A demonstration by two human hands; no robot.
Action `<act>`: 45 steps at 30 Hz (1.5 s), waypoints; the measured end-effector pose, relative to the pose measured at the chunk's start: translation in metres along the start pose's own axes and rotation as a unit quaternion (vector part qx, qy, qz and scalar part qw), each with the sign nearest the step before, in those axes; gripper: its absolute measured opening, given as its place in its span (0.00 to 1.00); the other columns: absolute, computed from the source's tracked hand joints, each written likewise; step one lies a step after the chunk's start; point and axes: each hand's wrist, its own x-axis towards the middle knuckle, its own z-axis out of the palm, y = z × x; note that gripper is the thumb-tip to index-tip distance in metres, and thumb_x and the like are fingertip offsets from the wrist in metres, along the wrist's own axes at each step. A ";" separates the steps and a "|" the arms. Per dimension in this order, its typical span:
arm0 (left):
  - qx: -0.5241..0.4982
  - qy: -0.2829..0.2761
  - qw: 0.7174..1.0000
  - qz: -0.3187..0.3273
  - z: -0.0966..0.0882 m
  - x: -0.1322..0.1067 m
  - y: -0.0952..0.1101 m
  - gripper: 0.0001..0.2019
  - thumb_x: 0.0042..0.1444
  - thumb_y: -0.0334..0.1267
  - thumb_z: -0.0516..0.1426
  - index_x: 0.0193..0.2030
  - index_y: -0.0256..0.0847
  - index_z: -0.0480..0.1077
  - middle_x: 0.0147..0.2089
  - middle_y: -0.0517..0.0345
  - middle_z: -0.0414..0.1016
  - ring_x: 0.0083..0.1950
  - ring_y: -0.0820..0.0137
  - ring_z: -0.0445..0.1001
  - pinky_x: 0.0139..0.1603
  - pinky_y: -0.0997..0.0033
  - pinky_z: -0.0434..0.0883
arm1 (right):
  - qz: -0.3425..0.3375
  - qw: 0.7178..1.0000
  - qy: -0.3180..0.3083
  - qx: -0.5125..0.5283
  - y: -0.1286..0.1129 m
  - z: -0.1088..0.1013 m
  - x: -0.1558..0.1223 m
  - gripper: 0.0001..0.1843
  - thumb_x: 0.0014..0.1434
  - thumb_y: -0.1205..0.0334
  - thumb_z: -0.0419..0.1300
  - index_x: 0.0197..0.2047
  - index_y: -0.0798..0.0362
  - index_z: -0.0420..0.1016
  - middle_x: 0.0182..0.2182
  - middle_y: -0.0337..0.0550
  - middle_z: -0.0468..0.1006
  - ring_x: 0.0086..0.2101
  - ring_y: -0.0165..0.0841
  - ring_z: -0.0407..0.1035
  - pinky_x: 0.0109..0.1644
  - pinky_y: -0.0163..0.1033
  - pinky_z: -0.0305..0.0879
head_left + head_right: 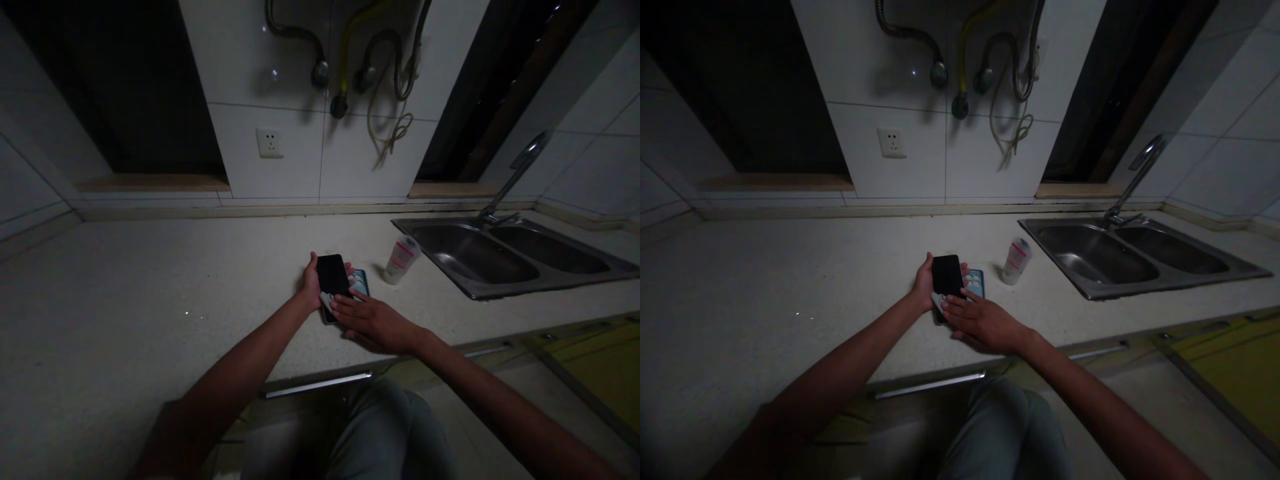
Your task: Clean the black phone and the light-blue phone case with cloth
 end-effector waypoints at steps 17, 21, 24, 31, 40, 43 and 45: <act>0.041 0.059 0.997 0.040 -0.003 0.009 -0.005 0.37 0.61 0.66 0.42 0.52 0.34 0.73 0.42 0.42 0.80 0.49 0.54 0.77 0.56 0.57 0.68 | 0.174 0.985 0.003 -0.016 0.046 0.014 0.052 0.36 0.70 0.46 0.44 0.72 0.61 0.49 0.68 0.62 0.50 0.69 0.47 0.41 0.70 0.63 0.42; -0.001 0.016 1.000 0.008 -0.004 0.009 -0.001 0.45 0.58 0.70 0.38 0.56 0.28 0.70 0.45 0.35 0.78 0.49 0.51 0.77 0.55 0.55 0.68 | 0.110 0.994 -0.008 0.009 0.030 0.013 0.058 0.37 0.69 0.45 0.47 0.71 0.62 0.52 0.68 0.62 0.52 0.69 0.47 0.42 0.70 0.63 0.40; -0.011 0.035 0.999 -0.026 -0.005 0.007 0.002 0.46 0.59 0.69 0.37 0.58 0.25 0.68 0.43 0.33 0.78 0.44 0.51 0.78 0.48 0.54 0.72 | 0.053 0.998 -0.026 0.032 0.015 0.008 0.046 0.36 0.68 0.47 0.50 0.71 0.59 0.51 0.67 0.61 0.56 0.68 0.46 0.46 0.70 0.63 0.39; -0.032 0.045 0.998 0.012 0.003 0.003 0.001 0.43 0.62 0.64 0.37 0.60 0.22 0.65 0.40 0.34 0.78 0.39 0.52 0.79 0.41 0.54 0.73 | 0.011 0.998 -0.067 0.011 -0.009 -0.006 -0.002 0.37 0.68 0.50 0.53 0.72 0.58 0.48 0.67 0.57 0.55 0.68 0.42 0.47 0.71 0.57 0.42; -0.001 0.042 0.999 -0.022 0.002 0.004 0.003 0.44 0.61 0.67 0.37 0.57 0.25 0.69 0.44 0.35 0.78 0.44 0.52 0.78 0.48 0.55 0.71 | 0.107 0.993 -0.005 -0.047 0.017 0.002 -0.003 0.35 0.68 0.49 0.51 0.72 0.56 0.49 0.67 0.58 0.55 0.67 0.46 0.49 0.70 0.61 0.47; 0.022 0.064 0.998 -0.015 0.001 0.006 0.003 0.39 0.62 0.66 0.39 0.52 0.31 0.72 0.42 0.40 0.79 0.46 0.54 0.78 0.52 0.56 0.70 | 0.157 0.986 0.007 -0.057 0.030 0.010 0.010 0.37 0.68 0.47 0.49 0.73 0.58 0.47 0.68 0.59 0.53 0.68 0.47 0.45 0.70 0.62 0.45; 0.041 0.089 0.995 -0.004 0.001 0.007 0.002 0.36 0.62 0.64 0.41 0.50 0.33 0.73 0.41 0.43 0.79 0.46 0.54 0.78 0.53 0.57 0.70 | 0.189 0.980 0.017 -0.057 0.039 0.013 0.020 0.39 0.68 0.45 0.49 0.73 0.60 0.47 0.68 0.61 0.52 0.69 0.48 0.43 0.70 0.62 0.44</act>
